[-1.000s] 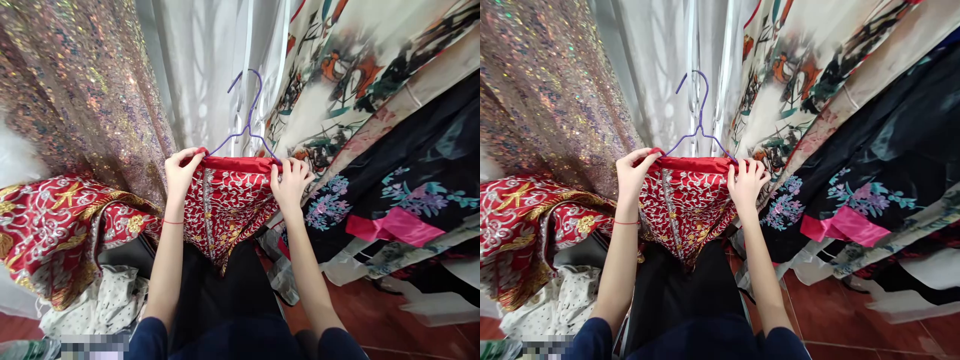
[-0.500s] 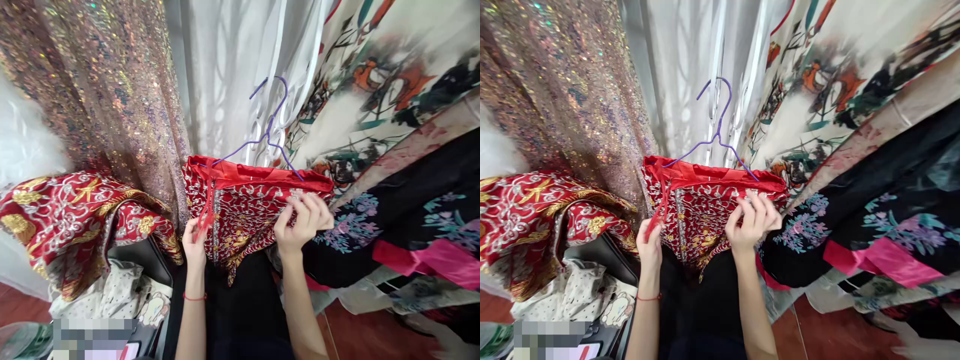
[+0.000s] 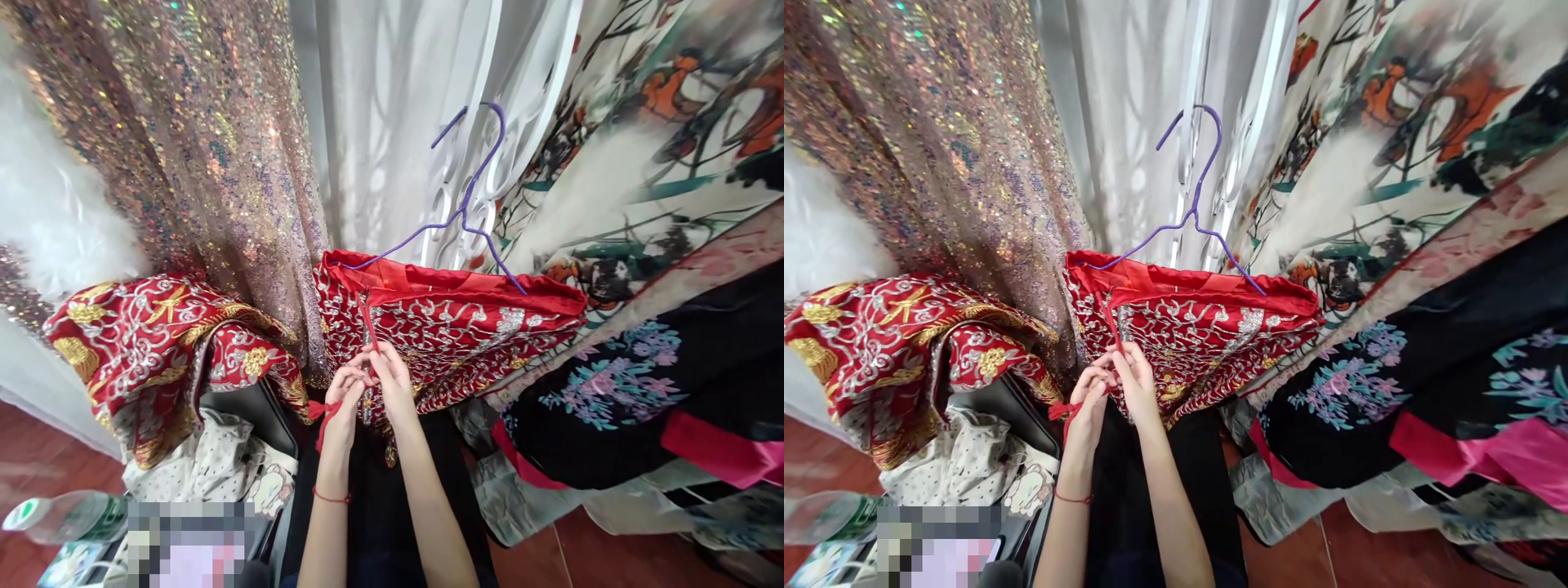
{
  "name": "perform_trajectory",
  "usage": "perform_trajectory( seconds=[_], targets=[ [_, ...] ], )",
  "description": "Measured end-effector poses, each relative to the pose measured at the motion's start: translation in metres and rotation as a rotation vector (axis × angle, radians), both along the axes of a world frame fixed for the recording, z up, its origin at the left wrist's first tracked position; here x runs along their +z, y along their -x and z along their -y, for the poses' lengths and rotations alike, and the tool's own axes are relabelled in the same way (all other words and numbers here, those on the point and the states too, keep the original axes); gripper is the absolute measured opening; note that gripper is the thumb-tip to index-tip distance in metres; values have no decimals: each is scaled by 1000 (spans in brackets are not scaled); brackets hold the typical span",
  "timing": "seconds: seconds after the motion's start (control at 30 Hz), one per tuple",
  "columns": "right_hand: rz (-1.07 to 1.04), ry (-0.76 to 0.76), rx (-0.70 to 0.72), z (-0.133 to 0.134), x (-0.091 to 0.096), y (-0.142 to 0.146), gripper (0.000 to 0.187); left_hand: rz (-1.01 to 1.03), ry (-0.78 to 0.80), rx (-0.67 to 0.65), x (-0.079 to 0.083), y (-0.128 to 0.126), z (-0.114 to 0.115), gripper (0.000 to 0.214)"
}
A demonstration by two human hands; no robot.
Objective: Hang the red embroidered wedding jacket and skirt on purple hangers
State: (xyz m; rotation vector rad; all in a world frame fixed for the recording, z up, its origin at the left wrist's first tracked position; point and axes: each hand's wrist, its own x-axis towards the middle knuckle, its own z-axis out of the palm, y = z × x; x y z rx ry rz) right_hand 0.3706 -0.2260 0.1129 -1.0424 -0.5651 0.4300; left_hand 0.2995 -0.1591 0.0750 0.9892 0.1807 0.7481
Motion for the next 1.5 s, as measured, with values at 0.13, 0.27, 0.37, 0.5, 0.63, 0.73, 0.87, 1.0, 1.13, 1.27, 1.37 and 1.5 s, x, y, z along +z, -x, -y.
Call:
perform_trajectory(
  seconds=[0.13, 0.27, 0.37, 0.5, 0.63, 0.73, 0.87, 1.0, 1.13, 1.27, 1.37, 1.5],
  targets=[
    [-106, -82, -52, 4, 0, 1, 31, 103, 148, -45, 5, 2, -3, 35],
    [-157, -79, -143, 5, 0, 5, 31, 124, 238, 1, 12, 2, -2, 50],
    [-180, -59, -196, 3, 1, 11, 30, 122, 194, 38, 15, 3, -2, 57],
    [-162, -26, -155, 2, 3, 15, 32, 85, 104, 85, 15, 5, -4, 58],
    [-155, 56, -144, 2, 5, 17, 37, -4, 112, 85, 15, 6, -6, 55],
    [29, 185, -203, 5, 9, 18, 34, -89, 149, 4, 18, 6, -4, 56],
    [314, 350, -277, 9, 14, 22, 28, -196, 89, -29, 22, 8, 1, 52],
    [316, 364, -450, 8, 17, 24, 32, -301, -10, 32, 19, 10, 0, 52],
    [347, 399, -494, 5, 22, 20, 38, -319, -73, 158, 14, 11, -5, 52],
    [483, 442, -452, 2, 24, 18, 25, -319, -146, 190, 13, 13, -3, 49],
    [382, 377, -350, 0, 21, 20, 32, -316, -178, 190, 14, 13, -1, 48],
    [93, 238, -146, 1, 18, 24, 36, -379, -331, 240, 25, 7, -7, 49]
  ],
)
